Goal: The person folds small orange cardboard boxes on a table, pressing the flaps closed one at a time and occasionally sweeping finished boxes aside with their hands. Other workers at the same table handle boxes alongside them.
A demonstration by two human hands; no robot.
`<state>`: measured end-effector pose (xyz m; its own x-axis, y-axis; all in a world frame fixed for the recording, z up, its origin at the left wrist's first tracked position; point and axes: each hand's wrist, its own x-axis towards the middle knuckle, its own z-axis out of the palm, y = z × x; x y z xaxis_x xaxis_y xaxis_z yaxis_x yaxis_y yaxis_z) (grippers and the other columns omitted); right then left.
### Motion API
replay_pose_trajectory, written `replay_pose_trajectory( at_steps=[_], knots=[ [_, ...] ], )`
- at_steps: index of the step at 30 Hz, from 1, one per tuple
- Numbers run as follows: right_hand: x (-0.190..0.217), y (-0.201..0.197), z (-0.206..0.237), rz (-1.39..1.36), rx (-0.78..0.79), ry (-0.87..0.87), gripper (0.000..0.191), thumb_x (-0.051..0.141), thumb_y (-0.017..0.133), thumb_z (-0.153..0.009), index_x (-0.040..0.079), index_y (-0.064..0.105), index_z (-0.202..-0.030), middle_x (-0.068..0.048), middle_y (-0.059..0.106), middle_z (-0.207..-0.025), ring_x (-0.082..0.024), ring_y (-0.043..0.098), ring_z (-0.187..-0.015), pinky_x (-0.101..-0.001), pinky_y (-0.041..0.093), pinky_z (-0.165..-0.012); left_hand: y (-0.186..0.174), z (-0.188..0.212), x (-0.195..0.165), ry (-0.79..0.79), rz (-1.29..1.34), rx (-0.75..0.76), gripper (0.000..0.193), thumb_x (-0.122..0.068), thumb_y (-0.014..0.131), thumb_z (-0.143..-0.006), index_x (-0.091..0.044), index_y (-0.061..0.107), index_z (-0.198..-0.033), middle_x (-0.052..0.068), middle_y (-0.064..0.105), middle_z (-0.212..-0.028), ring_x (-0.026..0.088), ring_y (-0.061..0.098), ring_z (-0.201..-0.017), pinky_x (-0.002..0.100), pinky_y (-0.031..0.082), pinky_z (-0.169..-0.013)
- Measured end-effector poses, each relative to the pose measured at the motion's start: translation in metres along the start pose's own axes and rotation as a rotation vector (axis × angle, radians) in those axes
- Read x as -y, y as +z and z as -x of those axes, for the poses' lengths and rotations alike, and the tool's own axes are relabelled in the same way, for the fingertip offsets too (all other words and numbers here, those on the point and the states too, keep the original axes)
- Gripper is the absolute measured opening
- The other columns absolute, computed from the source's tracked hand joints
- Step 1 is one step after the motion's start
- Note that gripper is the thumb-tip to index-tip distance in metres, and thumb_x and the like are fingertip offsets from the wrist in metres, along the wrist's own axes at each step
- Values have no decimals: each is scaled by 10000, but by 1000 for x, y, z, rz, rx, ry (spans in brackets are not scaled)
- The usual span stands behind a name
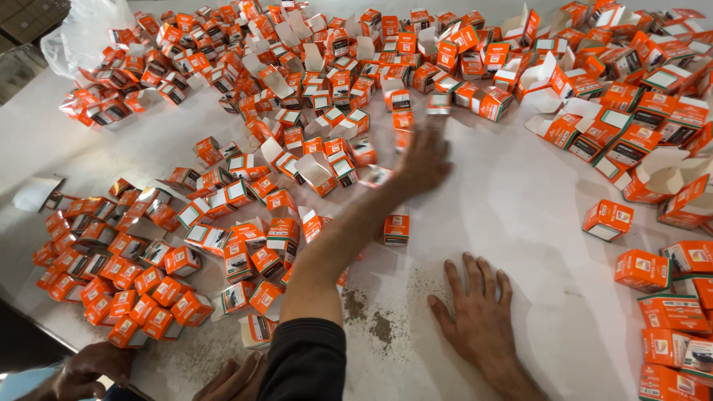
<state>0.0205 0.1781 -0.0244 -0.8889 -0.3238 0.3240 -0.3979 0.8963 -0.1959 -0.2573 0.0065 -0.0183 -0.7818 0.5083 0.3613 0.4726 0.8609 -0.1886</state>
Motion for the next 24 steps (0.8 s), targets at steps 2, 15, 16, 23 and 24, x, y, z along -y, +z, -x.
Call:
replay_pose_trajectory(
  at_steps=[2, 15, 16, 23, 24],
  knots=[
    [2, -1, -1, 13, 17, 13, 697, 577, 488, -894, 119, 501, -1419, -182, 414, -1500, -355, 313, -1424, -575, 177, -1174, -12, 19, 45, -95, -112, -84, 626, -502, 522, -921, -32, 595, -1328, 284, 482, -1437, 456, 279, -1442, 726, 91, -1158],
    [-5, 9, 0, 195, 69, -24, 750, 575, 511, -862, 124, 497, -1461, -124, 409, -1552, -295, 314, -1486, -559, 224, -1217, -78, 187, -106, 312, 269, -56, 612, -503, 544, -925, -102, 587, -1385, 203, 527, -1461, 368, 358, -1481, 658, 157, -1263],
    [-6, 10, -1, 186, 48, -31, 739, 587, 506, -873, 125, 506, -1450, -124, 407, -1563, -296, 314, -1486, -563, 226, -1219, -72, 190, -96, 315, 313, -98, 588, -481, 539, -918, -130, 593, -1387, 217, 521, -1448, 387, 355, -1467, 668, 157, -1250],
    [-5, 12, -5, 128, 26, -23, 681, 599, 475, -943, 159, 531, -1460, -148, 413, -1541, -311, 319, -1459, -577, 221, -1202, -45, 191, 50, 98, -49, 93, 495, -435, 532, -995, -61, 575, -1315, 192, 506, -1486, 373, 334, -1503, 650, 152, -1234],
    [-5, 13, -5, 128, 21, -23, 680, 601, 472, -945, 161, 532, -1461, -147, 412, -1544, -310, 318, -1459, -578, 220, -1199, -49, 190, 63, 77, -93, 110, 503, -433, 531, -995, -61, 570, -1333, 197, 498, -1487, 368, 332, -1494, 657, 145, -1231]
  ],
)
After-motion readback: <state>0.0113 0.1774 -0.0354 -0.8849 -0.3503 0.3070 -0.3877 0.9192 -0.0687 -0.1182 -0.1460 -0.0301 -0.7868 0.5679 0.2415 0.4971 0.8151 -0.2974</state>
